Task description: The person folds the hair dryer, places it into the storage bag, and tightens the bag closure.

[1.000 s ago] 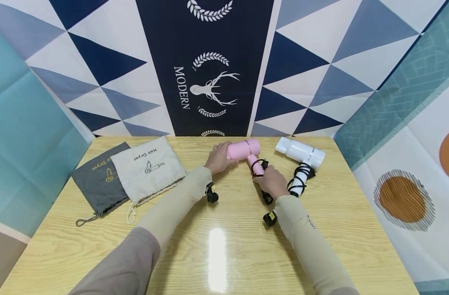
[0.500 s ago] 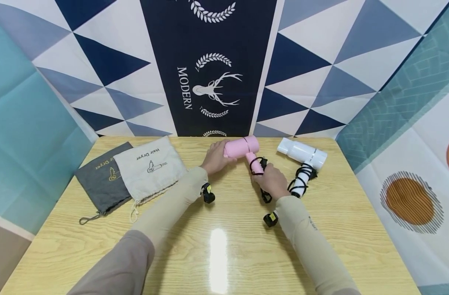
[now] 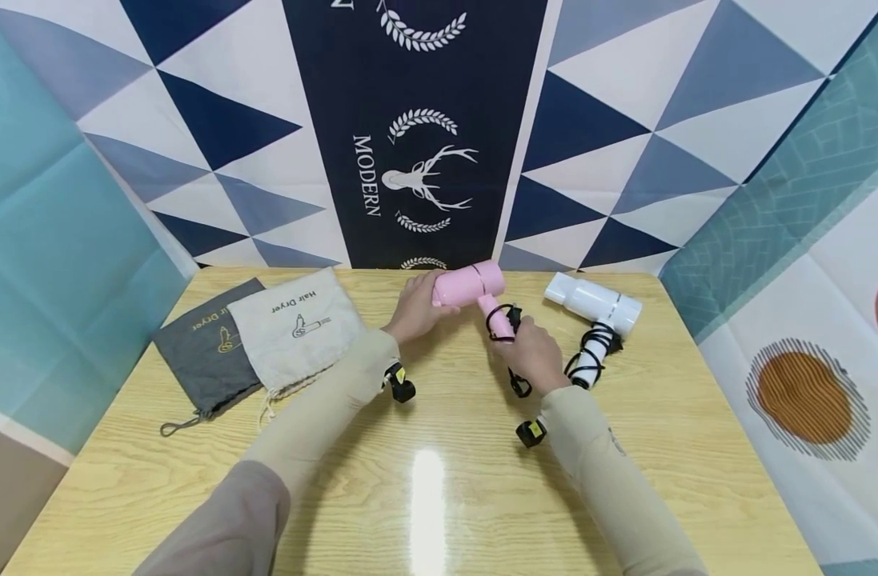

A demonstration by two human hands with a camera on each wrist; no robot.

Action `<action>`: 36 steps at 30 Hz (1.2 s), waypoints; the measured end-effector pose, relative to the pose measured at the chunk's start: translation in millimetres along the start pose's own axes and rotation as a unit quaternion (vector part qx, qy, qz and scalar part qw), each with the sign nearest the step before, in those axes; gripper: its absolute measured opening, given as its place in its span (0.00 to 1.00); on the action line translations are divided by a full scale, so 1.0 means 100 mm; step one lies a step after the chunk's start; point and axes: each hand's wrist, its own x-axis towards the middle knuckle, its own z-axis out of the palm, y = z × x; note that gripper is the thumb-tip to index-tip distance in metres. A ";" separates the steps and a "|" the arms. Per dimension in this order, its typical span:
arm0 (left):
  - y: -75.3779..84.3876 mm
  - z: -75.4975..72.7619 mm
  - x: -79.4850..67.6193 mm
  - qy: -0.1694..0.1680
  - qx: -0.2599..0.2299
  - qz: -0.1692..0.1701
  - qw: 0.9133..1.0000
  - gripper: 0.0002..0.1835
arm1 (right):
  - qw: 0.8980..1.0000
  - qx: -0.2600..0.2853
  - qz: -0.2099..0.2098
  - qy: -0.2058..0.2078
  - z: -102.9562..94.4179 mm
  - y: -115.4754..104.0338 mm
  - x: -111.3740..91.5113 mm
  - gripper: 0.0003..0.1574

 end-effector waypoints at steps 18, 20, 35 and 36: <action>0.02 -0.25 -0.36 0.029 -0.012 -0.025 0.999 0.42 | 0.999 0.007 -0.049 0.009 -0.02 -0.15 -0.20 0.33; 0.04 -0.28 -0.39 0.032 -0.010 -0.027 0.999 0.42 | 0.999 0.010 -0.053 0.012 -0.01 -0.17 -0.22 0.32; 0.09 -0.48 -0.65 0.069 -0.007 -0.041 0.997 0.41 | 0.995 0.033 -0.092 0.032 0.04 -0.27 -0.38 0.30; 0.09 -0.48 -0.67 0.071 -0.007 -0.043 0.997 0.41 | 0.995 0.034 -0.093 0.031 0.05 -0.27 -0.39 0.31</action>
